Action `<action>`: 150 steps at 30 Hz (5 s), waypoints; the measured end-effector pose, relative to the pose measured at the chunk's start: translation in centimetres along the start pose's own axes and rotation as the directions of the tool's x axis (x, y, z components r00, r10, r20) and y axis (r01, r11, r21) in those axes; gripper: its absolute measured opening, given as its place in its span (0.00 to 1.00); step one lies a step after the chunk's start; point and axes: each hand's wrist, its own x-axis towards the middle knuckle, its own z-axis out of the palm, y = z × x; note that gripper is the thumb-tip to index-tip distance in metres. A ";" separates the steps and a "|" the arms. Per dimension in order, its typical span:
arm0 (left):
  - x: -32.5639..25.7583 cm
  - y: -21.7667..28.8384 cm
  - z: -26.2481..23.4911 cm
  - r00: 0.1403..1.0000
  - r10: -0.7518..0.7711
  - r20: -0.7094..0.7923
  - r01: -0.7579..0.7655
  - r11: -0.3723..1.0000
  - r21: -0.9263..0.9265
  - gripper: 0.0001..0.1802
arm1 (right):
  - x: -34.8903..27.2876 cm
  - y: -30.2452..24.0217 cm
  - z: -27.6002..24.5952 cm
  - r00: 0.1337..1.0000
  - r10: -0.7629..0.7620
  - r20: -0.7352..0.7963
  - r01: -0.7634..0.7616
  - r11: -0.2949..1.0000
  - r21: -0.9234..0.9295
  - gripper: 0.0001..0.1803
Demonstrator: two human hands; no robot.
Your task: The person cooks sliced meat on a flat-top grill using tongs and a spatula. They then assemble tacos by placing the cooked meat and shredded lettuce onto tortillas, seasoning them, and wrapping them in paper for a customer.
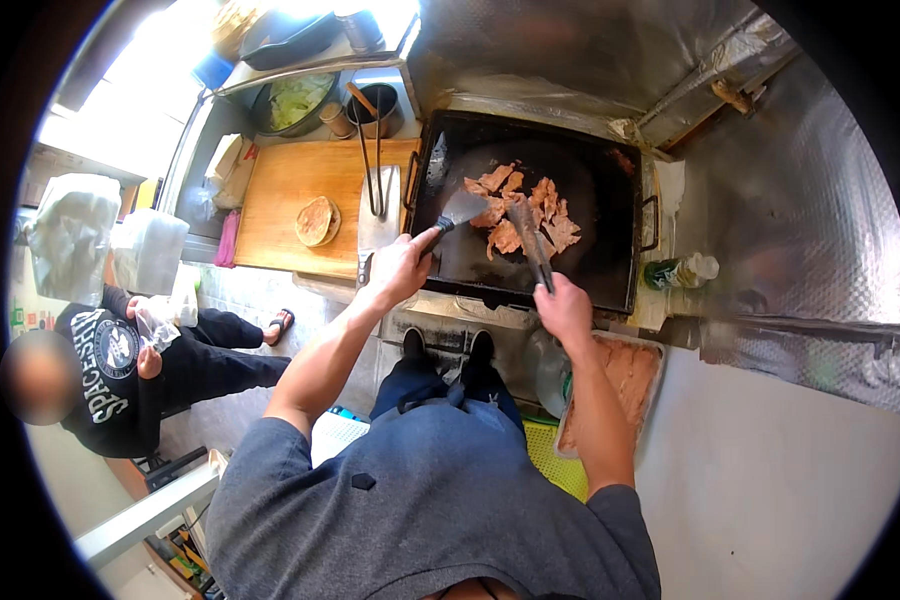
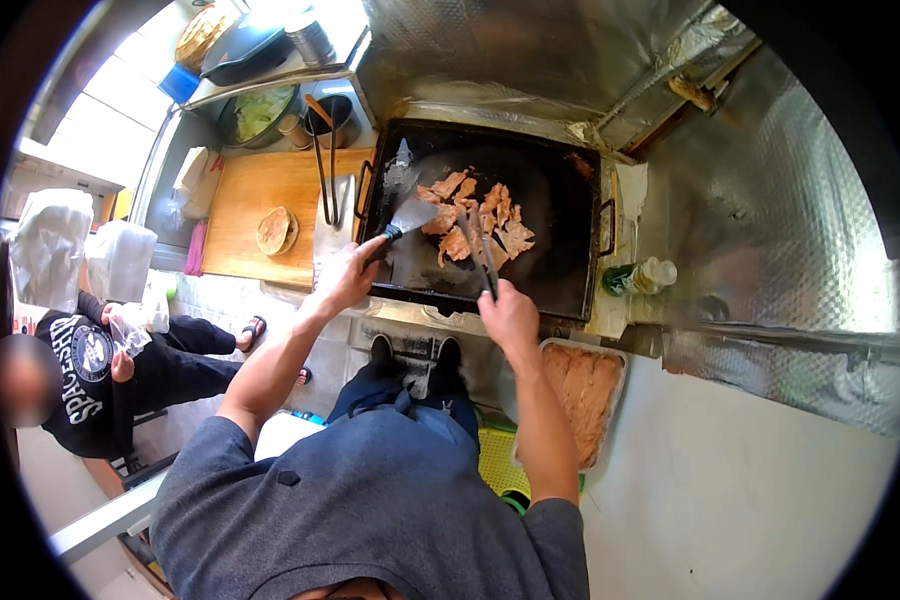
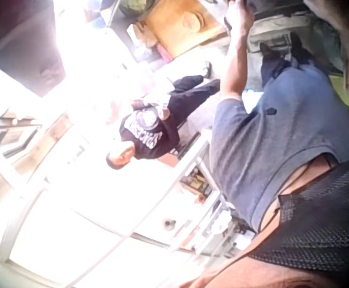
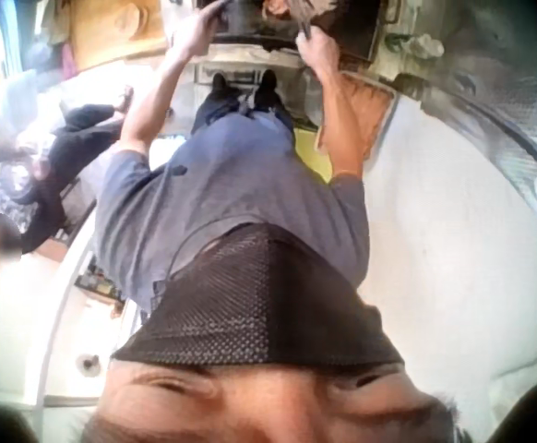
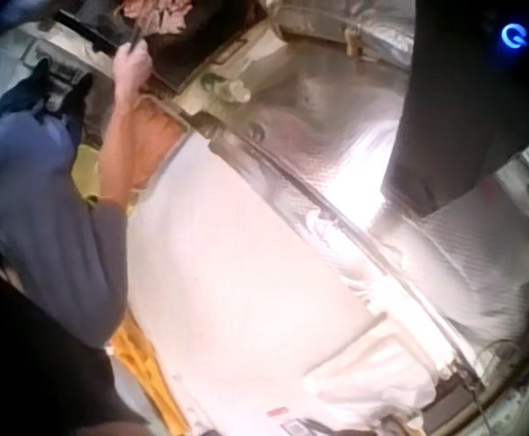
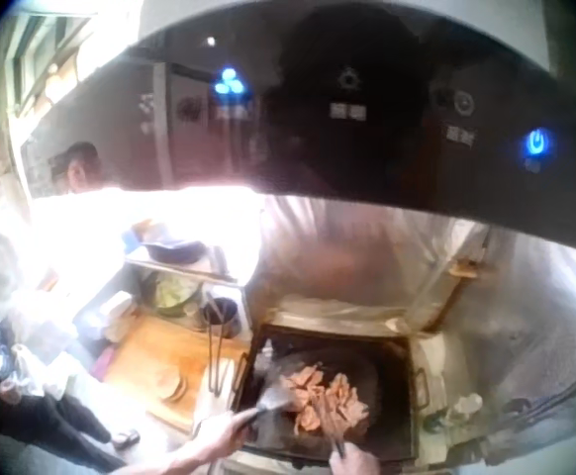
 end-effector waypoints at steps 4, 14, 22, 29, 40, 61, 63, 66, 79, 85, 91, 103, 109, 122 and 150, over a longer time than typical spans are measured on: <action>0.2 -1.7 0.2 0.988 -0.066 -0.142 0.073 0.996 0.043 0.30 | 2.9 -2.9 4.1 0.984 -0.151 0.100 0.168 0.967 -0.193 0.16; -0.1 -2.8 1.8 0.993 -0.106 -0.046 0.105 0.994 -0.038 0.27 | 2.7 -3.2 4.6 0.990 0.005 0.142 -0.018 0.996 0.089 0.16; -1.3 -3.6 -0.6 0.946 -0.146 -0.291 0.050 0.949 -0.312 0.28 | 1.0 -5.5 4.7 0.974 -0.162 0.160 0.195 0.957 -0.217 0.16; -2.0 -1.5 -3.1 0.994 -0.058 -0.095 0.056 0.998 -0.017 0.24 | 3.9 -5.9 4.2 0.994 -0.086 0.062 0.091 0.992 -0.088 0.18; -2.3 0.3 -3.3 0.997 -0.057 0.052 0.053 0.997 0.062 0.26 | 2.0 -3.7 1.3 0.997 -0.073 0.011 0.074 0.987 -0.145 0.18; -2.4 -2.3 -1.7 0.996 -0.093 0.007 0.092 0.995 0.034 0.26 | -2.1 -1.9 0.0 0.986 -0.162 0.041 0.167 0.947 -0.275 0.12; -2.6 -2.1 -1.5 0.997 -0.082 -0.014 0.083 0.996 0.028 0.26 | -2.3 -1.5 0.9 0.978 -0.145 0.149 0.190 0.914 -0.357 0.13; -3.0 -1.8 -2.1 0.997 -0.071 -0.024 0.072 0.997 0.033 0.26 | -3.7 -1.5 1.0 0.977 -0.102 0.190 0.144 0.964 -0.222 0.17; -3.0 -1.7 -1.0 0.996 -0.091 0.003 0.091 0.995 0.049 0.26 | -0.4 -2.4 -2.7 0.994 -0.066 0.086 0.079 0.984 -0.160 0.13; -2.1 -1.2 -0.6 0.997 -0.077 0.002 0.077 0.996 0.039 0.27 | -2.2 -1.2 0.2 0.967 -0.185 0.177 0.234 0.919 -0.317 0.13; -3.3 0.7 -0.9 0.998 0.015 -0.067 -0.021 0.995 -0.098 0.27 | -4.9 -0.5 -0.8 1.000 0.023 0.011 -0.020 0.984 -0.174 0.16; -0.3 3.5 3.0 0.997 0.065 0.045 -0.068 0.995 0.071 0.29 | -4.8 3.8 -2.7 0.983 0.147 0.113 -0.146 0.989 -0.014 0.15; 0.4 3.7 2.3 0.993 0.056 0.107 -0.060 0.997 0.037 0.31 | -5.0 1.8 -4.1 0.997 -0.021 0.072 0.041 0.953 -0.300 0.14; -4.3 -2.2 2.5 0.981 -0.183 0.064 0.169 0.970 0.174 0.34 | -2.9 10.4 -2.0 0.791 0.299 0.533 -0.602 0.229 0.765 0.16; -4.9 1.6 29.9 0.477 -0.076 0.875 0.531 -0.769 -0.356 0.17 | 15.2 7.3 -30.2 0.998 -0.037 0.046 0.054 0.272 -0.961 0.24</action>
